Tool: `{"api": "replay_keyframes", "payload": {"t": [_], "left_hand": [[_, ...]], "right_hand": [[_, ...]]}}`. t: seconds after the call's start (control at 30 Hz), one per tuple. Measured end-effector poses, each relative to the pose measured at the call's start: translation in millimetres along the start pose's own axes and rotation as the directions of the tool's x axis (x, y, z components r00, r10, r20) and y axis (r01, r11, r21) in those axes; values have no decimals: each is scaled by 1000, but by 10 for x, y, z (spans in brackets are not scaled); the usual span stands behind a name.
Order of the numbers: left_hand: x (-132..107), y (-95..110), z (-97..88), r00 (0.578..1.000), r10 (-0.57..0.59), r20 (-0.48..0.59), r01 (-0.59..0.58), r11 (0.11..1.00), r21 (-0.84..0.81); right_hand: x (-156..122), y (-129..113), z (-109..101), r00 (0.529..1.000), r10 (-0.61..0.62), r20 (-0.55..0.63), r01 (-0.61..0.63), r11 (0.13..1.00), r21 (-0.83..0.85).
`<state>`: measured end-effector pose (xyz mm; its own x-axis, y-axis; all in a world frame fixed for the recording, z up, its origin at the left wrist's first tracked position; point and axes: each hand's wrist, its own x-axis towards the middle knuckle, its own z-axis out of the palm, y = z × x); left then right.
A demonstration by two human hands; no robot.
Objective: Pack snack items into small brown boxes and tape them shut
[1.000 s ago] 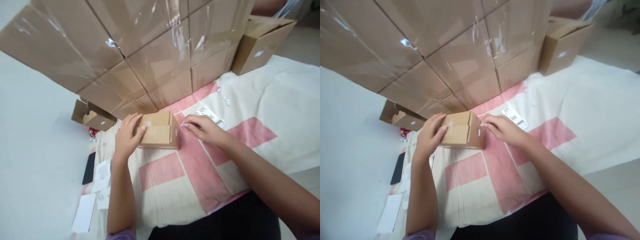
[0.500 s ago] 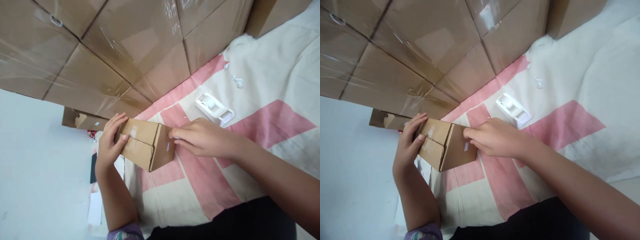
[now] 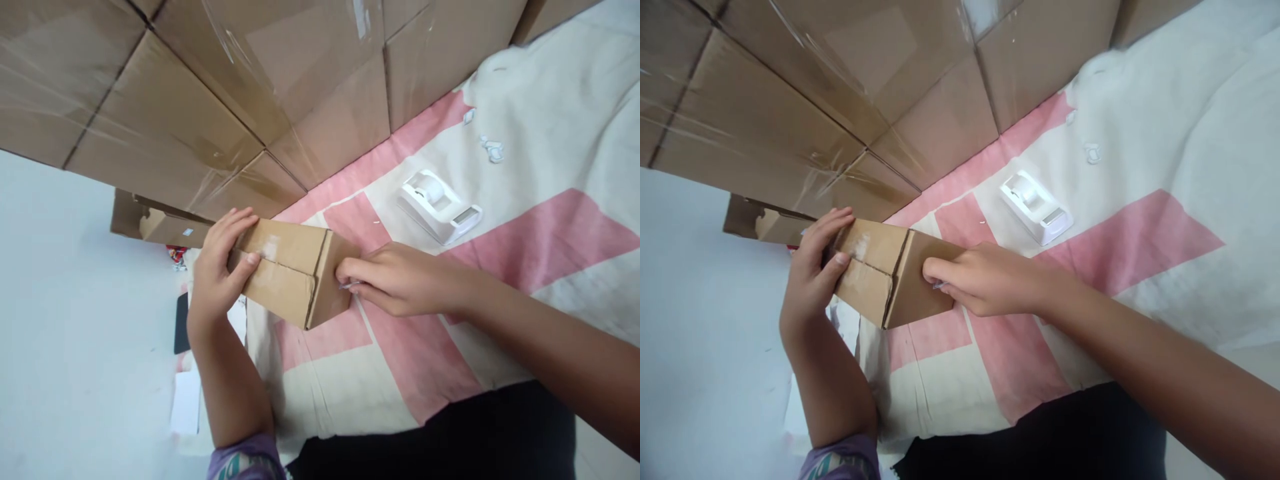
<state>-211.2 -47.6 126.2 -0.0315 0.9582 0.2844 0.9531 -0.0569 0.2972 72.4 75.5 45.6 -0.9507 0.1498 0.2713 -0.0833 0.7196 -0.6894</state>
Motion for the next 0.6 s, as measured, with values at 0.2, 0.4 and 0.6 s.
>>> {"api": "replay_keyframes", "payload": {"t": [0.2, 0.4, 0.6], "left_hand": [[3, 9, -3, 1000, -12, -2, 12, 1000, 1], [2, 8, -11, 1000, -14, 6, 14, 1000, -12], [4, 2, -11, 1000, -21, 12, 21, 1000, 15]], "right_hand": [[6, -15, 28, 1000, 2, -7, -2, 999, -35], [22, -33, 68, 1000, 11, 7, -11, 992, -126], [18, -35, 110, 1000, 26, 10, -24, 982, -189]]}}
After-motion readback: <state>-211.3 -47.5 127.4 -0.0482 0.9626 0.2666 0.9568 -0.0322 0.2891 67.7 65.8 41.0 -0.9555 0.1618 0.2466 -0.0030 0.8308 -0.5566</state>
